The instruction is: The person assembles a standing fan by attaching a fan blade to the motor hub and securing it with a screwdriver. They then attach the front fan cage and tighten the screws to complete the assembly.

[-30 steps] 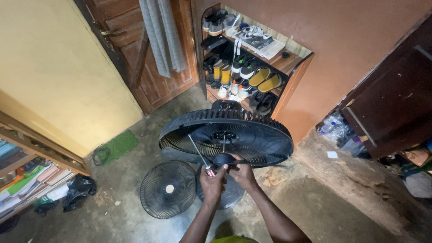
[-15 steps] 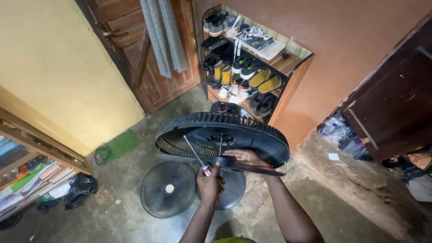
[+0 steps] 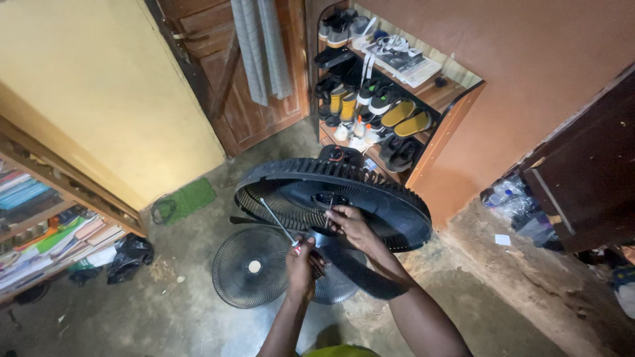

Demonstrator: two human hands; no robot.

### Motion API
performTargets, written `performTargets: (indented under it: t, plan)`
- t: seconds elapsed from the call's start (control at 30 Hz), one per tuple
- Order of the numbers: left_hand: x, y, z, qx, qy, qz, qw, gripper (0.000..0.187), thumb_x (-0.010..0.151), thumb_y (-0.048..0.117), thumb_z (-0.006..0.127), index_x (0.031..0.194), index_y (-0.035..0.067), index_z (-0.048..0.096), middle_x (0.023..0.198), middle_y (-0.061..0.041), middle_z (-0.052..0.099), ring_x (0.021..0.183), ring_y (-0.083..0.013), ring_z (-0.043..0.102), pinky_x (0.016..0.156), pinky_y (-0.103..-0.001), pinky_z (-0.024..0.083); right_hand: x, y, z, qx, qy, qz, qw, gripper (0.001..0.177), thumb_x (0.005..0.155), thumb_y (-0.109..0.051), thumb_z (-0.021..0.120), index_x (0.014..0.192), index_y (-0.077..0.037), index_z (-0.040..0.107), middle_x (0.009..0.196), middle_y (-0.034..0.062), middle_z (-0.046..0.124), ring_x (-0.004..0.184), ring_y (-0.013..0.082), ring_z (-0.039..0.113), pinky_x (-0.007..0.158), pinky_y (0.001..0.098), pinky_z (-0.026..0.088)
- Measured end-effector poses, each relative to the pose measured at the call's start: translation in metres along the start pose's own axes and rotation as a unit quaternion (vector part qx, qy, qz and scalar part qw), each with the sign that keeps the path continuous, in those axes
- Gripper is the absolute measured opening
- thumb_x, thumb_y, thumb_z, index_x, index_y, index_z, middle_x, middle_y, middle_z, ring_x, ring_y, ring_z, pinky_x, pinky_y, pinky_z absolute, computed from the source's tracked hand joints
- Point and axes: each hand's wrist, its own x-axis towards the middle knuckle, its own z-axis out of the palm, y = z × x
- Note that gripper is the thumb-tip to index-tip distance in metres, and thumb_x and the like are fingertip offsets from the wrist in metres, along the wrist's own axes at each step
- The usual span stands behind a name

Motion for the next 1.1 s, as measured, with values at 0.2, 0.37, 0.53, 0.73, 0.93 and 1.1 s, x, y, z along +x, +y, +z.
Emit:
performTargets:
  t: [0.2,0.37,0.53,0.73,0.93,1.1]
  plan:
    - [0.007,0.01,-0.01,0.027,-0.023,-0.006,0.999,0.024,0.096,0.027,0.066,0.091,0.005,0.059,0.062,-0.006,0.062,0.048,-0.0144,0.059,0.043,-0.028,0.047,0.0,0.008,0.017,0.03,0.006,-0.06,0.998,0.013,0.097,-0.016,0.071,0.096,-0.003,0.071,0.077,0.0002,0.068,0.064,0.0065,0.058,0.058,0.021,0.045]
    - [0.009,0.019,-0.011,0.057,-0.027,0.0,0.998,0.023,0.096,0.028,0.065,0.092,0.006,0.058,0.057,-0.005,0.058,0.042,-0.0147,0.056,0.039,-0.027,0.042,0.0,0.014,0.021,0.004,0.033,-0.079,0.996,0.011,0.095,-0.015,0.073,0.095,-0.004,0.072,0.075,-0.0018,0.067,0.061,0.0052,0.055,0.057,0.021,0.044]
    - [0.006,0.026,-0.004,0.105,-0.005,0.006,0.994,0.017,0.092,0.024,0.068,0.093,0.008,0.063,0.055,-0.005,0.057,0.039,-0.0135,0.053,0.036,-0.027,0.04,-0.001,0.016,0.024,0.01,0.045,-0.097,0.994,0.012,0.095,-0.015,0.073,0.095,-0.003,0.072,0.075,-0.0026,0.067,0.06,0.0046,0.054,0.057,0.0208,0.044]
    - [-0.002,0.035,0.004,0.132,0.01,0.007,0.991,0.022,0.091,0.023,0.072,0.085,0.006,0.06,0.052,-0.006,0.056,0.036,-0.0145,0.049,0.034,-0.028,0.036,-0.01,0.013,0.028,0.035,0.054,-0.082,0.995,0.012,0.095,-0.015,0.072,0.097,-0.003,0.072,0.077,-0.0013,0.068,0.064,0.0063,0.059,0.061,0.0227,0.048]
    - [-0.003,0.039,0.016,0.125,0.041,0.016,0.991,0.026,0.089,0.023,0.079,0.085,0.005,0.061,0.056,-0.003,0.058,0.04,-0.0121,0.051,0.036,-0.027,0.037,-0.01,0.004,0.027,0.013,0.059,-0.084,0.995,0.015,0.096,-0.015,0.07,0.102,-0.001,0.073,0.082,-0.0002,0.069,0.07,0.0079,0.06,0.066,0.0245,0.049]
    - [-0.009,0.044,0.02,0.145,0.063,-0.033,0.987,0.025,0.085,0.023,0.079,0.085,0.008,0.059,0.053,-0.006,0.056,0.037,-0.0163,0.049,0.034,-0.031,0.034,-0.009,0.009,0.024,0.002,0.056,-0.093,0.994,0.015,0.097,-0.015,0.069,0.102,-0.001,0.073,0.083,-0.0004,0.069,0.073,0.0077,0.061,0.069,0.0242,0.05]
